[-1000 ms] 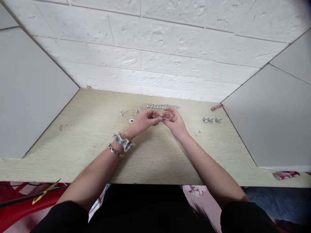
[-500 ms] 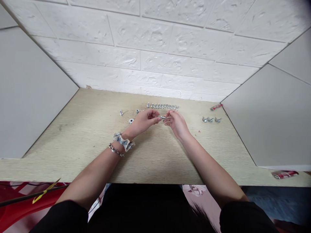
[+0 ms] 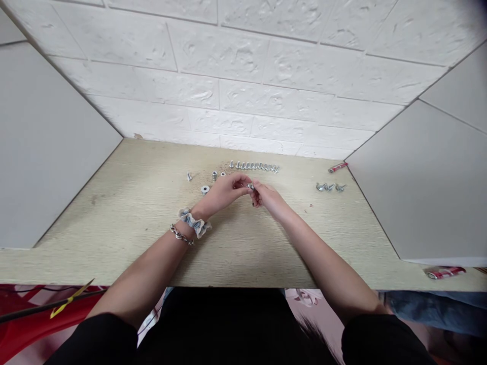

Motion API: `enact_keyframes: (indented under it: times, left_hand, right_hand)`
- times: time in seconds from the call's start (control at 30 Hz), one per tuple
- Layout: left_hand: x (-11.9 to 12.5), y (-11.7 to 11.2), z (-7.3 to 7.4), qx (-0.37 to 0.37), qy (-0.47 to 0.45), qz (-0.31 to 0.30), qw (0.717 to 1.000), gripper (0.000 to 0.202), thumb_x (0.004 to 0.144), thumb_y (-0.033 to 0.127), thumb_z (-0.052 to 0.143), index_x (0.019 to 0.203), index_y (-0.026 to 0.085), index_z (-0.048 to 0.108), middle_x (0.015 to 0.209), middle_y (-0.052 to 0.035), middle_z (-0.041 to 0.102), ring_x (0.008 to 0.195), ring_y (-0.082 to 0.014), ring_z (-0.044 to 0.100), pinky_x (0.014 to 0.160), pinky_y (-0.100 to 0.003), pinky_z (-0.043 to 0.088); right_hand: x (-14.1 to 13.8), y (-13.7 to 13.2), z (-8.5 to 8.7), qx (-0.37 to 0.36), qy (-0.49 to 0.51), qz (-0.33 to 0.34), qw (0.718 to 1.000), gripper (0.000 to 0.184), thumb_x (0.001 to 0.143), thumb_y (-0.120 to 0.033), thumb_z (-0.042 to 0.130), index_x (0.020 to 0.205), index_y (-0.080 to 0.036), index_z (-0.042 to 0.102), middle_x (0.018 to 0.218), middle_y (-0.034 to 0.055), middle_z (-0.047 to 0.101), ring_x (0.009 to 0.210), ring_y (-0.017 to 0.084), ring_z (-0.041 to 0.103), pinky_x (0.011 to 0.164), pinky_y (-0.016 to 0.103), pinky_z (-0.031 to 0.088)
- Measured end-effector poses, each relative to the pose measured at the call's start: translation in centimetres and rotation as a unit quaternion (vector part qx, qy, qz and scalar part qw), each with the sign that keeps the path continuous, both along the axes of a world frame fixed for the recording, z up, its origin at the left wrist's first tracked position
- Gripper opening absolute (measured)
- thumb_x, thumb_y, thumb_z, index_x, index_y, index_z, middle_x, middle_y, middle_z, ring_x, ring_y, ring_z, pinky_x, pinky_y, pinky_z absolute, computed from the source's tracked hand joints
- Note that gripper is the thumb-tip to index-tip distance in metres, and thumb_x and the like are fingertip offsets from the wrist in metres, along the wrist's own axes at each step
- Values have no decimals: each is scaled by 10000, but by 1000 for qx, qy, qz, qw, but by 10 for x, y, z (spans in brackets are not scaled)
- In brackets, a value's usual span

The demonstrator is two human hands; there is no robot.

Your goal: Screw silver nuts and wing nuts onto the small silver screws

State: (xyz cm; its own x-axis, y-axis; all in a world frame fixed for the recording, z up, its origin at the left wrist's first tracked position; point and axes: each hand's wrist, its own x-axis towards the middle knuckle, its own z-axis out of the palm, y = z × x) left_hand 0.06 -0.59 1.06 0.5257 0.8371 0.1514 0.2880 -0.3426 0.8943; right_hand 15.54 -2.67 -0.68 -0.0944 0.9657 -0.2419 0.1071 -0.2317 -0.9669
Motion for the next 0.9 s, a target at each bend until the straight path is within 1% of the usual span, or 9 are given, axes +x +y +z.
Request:
enact_keyframes:
  times: [0.13,0.23,0.4,0.47,0.57,0.7,0.8,0.83,0.9]
  left_hand:
    - [0,0,2,8,16,23,1000,156,773,291,574,843,161,622,784,-19,656,737,-137,589,687,-271,448]
    - [0,1,0,-5,-3,24,1000,162,774,291,572,848,154,621,751,-17,645,685,-121,581,653,-257,451]
    - [1,4,-6,-59,-45,38,996,312,765,362,590,976,133,616,862,-52,658,668,-112,589,645,-257,479]
    - [1,4,-6,-65,-37,29,997,338,769,379,584,1004,141,628,862,-48,666,666,-112,588,648,-255,479]
    - [-1,4,-3,-46,-18,14,999,311,792,387,550,980,167,664,827,-30,675,683,-118,587,672,-259,473]
    - [-2,3,-1,-29,-5,33,999,309,787,376,556,997,184,676,788,-18,683,705,-133,598,700,-271,469]
    - [-2,4,-2,-22,-2,32,999,283,790,365,548,969,195,688,767,-9,684,722,-140,602,703,-269,463]
    - [-2,4,-2,-19,1,31,999,274,791,362,548,953,196,692,752,-7,681,720,-141,600,695,-266,460]
    - [-2,4,-3,-13,10,35,999,260,788,358,551,926,194,699,721,-2,671,705,-140,593,674,-258,451]
  right_hand:
    - [0,0,-1,37,-12,7,999,378,788,-534,460,679,-175,509,565,-29,476,477,78,449,491,238,372]
    - [0,0,-2,66,-14,4,998,335,773,-513,482,726,-183,514,628,-29,505,510,77,468,524,243,391]
    - [1,0,-2,99,-6,4,995,274,745,-469,536,778,-199,503,643,-44,508,566,84,499,585,253,420]
    - [1,0,-1,101,5,8,995,270,739,-461,545,798,-201,500,667,-45,518,578,82,503,602,258,427]
    - [2,-1,1,99,22,9,995,267,721,-443,561,818,-203,495,729,-41,535,584,73,503,610,257,434]
    - [1,-2,6,82,43,9,996,262,683,-374,596,852,-209,485,829,-29,554,582,61,503,613,256,440]
    - [1,-3,7,89,57,9,994,259,646,-305,614,851,-215,486,924,-20,564,609,57,509,623,250,436]
    - [1,-3,7,93,59,7,994,247,636,-281,611,841,-215,490,914,-23,568,624,62,511,626,247,433]
    - [1,-2,6,93,55,5,994,202,627,-247,586,808,-212,504,830,-31,575,658,80,518,635,247,424]
